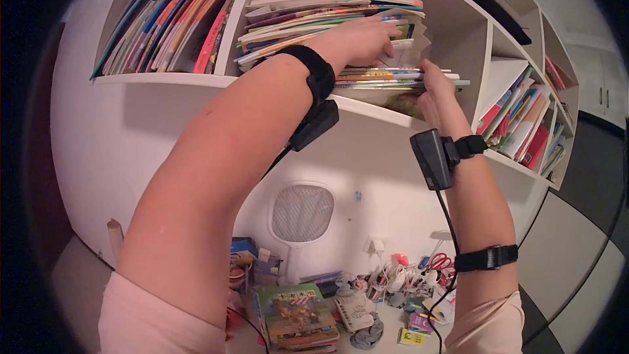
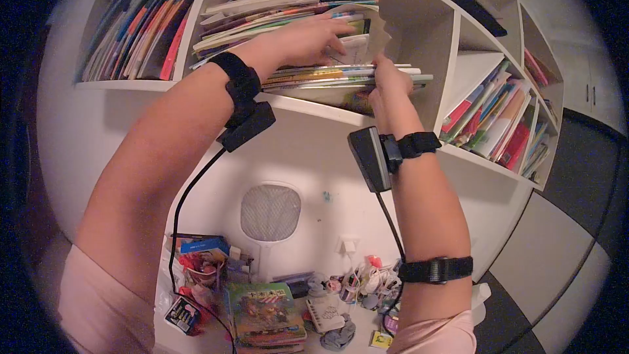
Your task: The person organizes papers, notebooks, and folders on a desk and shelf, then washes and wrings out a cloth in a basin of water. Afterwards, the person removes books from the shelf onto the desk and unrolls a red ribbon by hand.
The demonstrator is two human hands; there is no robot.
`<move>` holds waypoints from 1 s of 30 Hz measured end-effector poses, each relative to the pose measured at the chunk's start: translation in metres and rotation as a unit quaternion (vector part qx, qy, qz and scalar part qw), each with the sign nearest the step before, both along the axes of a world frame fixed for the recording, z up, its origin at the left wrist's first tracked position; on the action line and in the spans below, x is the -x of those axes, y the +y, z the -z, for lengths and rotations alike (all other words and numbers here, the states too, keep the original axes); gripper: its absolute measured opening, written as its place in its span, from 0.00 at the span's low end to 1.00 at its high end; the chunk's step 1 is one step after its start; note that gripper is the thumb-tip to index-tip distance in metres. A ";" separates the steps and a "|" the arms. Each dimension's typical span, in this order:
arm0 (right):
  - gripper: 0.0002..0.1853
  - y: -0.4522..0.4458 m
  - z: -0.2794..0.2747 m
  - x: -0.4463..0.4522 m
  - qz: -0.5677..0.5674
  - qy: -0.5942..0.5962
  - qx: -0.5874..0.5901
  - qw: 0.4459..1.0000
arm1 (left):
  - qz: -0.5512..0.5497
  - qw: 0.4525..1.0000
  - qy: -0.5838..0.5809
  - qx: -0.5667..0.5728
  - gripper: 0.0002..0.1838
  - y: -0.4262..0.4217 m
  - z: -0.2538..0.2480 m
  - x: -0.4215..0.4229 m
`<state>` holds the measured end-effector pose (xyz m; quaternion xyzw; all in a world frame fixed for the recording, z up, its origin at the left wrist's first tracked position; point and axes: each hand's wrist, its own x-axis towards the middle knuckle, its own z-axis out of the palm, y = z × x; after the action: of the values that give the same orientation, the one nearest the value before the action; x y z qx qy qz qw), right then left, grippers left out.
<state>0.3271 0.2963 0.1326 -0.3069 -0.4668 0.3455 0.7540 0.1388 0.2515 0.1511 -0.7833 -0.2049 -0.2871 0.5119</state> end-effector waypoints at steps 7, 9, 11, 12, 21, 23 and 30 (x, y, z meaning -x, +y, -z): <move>0.16 -0.019 -0.020 0.013 -0.024 -0.005 -0.095 0.995 | 0.004 0.999 -0.015 0.051 0.17 0.010 -0.009 0.002; 0.08 -0.031 -0.023 0.018 -0.015 -0.049 -0.096 0.994 | 0.001 0.998 -0.037 0.056 0.21 0.009 -0.007 0.006; 0.20 -0.034 -0.029 0.001 -0.013 -0.091 -0.124 0.988 | -0.003 0.998 -0.032 0.051 0.22 0.009 -0.007 0.007; 0.18 -0.041 -0.032 -0.003 0.029 -0.085 -0.116 0.989 | -0.003 0.999 -0.025 0.044 0.24 0.010 -0.007 0.006; 0.07 -0.107 -0.023 -0.054 0.025 -0.105 -0.151 0.983 | 0.024 1.000 0.003 0.012 0.22 0.033 -0.006 0.001; 0.07 -0.115 -0.023 -0.065 0.031 -0.125 -0.161 0.979 | 0.027 0.998 -0.025 0.053 0.19 0.029 -0.003 -0.001; 0.11 -0.173 -0.026 -0.144 0.040 -0.196 -0.180 0.963 | 0.072 0.995 -0.001 0.065 0.17 0.048 -0.003 -0.003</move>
<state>0.4713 0.1229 0.1590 -0.2462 -0.6475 0.1585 0.7036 0.1415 0.2990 0.1544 -0.8271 -0.1668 -0.3102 0.4379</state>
